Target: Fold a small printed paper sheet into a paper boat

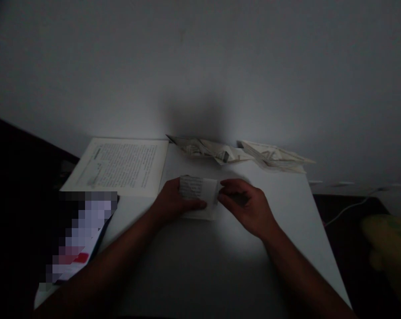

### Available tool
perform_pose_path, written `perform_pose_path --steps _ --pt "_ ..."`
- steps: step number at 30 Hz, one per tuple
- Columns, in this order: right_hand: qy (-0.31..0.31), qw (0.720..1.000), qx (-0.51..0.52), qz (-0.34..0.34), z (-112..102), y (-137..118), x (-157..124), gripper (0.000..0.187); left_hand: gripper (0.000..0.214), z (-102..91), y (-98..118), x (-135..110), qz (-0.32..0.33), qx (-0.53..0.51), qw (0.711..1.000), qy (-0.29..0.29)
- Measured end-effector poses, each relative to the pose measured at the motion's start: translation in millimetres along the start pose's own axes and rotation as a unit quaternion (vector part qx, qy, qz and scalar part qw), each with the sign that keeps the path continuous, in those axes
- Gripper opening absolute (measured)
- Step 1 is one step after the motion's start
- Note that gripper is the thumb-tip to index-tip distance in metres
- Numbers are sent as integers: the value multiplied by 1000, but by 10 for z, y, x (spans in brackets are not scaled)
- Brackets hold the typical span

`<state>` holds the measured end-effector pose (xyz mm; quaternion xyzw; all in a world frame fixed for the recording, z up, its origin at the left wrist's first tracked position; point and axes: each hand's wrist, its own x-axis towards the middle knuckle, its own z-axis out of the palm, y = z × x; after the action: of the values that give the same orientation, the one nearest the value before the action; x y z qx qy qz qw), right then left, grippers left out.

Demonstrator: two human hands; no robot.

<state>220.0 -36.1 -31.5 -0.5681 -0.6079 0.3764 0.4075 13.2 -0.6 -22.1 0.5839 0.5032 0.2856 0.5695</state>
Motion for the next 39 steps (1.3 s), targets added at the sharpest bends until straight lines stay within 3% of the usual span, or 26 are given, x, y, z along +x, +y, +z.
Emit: perform_pose_path --steps 2,6,10,13,18,21,26,33,39 --pt "3 1000 -8 6 -1 14 9 37 48 4 1 -18 34 71 996 -30" --pt "-17 994 -108 -17 15 34 4 25 66 31 -1 -72 84 198 976 -34" --pt "-19 976 -206 -63 6 31 9 24 84 35 -57 -83 189 306 933 23" --pt "-34 949 -298 -93 -9 -4 33 21 70 58 -92 -95 256 390 882 58" --pt "-62 911 -394 -107 -28 -54 46 21 41 184 -113 -149 270 484 833 17" --pt "-80 900 -414 -114 -55 -58 54 23 41 234 -133 -157 261 500 826 16" --pt "-109 907 -391 -112 -122 -83 129 19 42 228 -172 -161 252 514 819 27" --pt "-148 914 -373 -57 -176 -126 233 21 44 196 -250 -188 250 529 810 46" --pt "-136 931 -336 -28 -184 -109 242 18 35 175 -306 -207 301 500 809 67"
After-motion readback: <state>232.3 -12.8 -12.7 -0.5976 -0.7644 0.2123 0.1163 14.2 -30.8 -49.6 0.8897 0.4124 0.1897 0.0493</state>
